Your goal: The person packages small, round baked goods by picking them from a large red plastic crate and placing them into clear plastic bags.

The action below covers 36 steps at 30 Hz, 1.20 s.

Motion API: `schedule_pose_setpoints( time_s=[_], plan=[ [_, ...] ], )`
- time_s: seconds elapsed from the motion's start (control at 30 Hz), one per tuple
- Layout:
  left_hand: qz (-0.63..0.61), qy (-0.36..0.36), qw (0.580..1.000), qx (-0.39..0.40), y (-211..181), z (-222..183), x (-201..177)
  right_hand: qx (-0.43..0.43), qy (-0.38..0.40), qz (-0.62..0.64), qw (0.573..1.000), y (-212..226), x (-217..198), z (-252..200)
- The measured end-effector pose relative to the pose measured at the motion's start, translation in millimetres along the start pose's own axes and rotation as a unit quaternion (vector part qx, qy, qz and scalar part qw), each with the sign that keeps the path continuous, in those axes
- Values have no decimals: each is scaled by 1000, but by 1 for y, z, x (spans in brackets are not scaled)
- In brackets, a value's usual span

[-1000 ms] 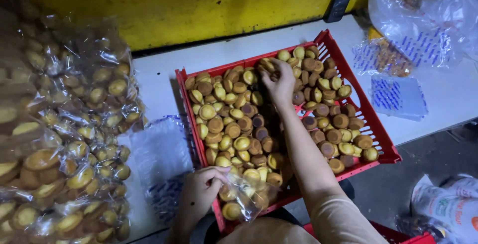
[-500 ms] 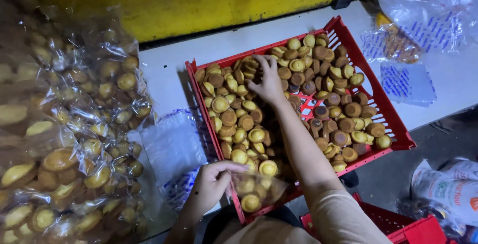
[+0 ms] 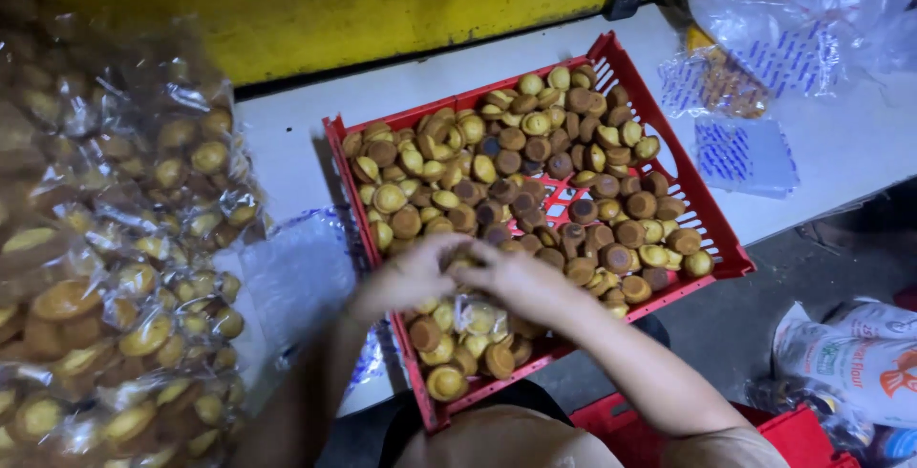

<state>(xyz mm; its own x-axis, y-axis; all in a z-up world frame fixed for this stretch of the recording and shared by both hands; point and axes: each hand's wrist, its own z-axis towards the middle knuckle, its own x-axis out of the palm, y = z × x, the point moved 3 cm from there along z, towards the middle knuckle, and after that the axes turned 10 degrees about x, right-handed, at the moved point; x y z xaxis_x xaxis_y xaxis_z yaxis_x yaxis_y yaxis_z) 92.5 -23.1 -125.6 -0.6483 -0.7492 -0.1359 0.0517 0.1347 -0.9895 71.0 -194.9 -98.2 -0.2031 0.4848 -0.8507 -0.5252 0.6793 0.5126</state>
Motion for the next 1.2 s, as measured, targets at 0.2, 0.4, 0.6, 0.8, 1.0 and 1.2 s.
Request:
schedule_pose_setpoints(
  time_s=[0.2, 0.4, 0.6, 0.8, 1.0, 1.2],
  plan=[
    [413, -79, 897, 137, -95, -26, 82, -34, 94, -16, 995, 24, -34, -15],
    [231, -125, 962, -77, -96, -44, 41, -5, 82, 144, 986, -32, -62, 25],
    [232, -168, 955, -75, -97, -36, 53, 71, -9, 20, 997, -224, 19, 77],
    [124, -175, 972, -95, -95, -30, 38, -94, -85, 148, 981, -73, -69, 37],
    [81, -140, 978, -128, -105, -13, 44, -274, -67, 28, 959, -60, -53, 12],
    [73, -124, 978, -152, -109, -18, 29, 143, -232, 16, 962, -137, -110, -8]
  ],
)
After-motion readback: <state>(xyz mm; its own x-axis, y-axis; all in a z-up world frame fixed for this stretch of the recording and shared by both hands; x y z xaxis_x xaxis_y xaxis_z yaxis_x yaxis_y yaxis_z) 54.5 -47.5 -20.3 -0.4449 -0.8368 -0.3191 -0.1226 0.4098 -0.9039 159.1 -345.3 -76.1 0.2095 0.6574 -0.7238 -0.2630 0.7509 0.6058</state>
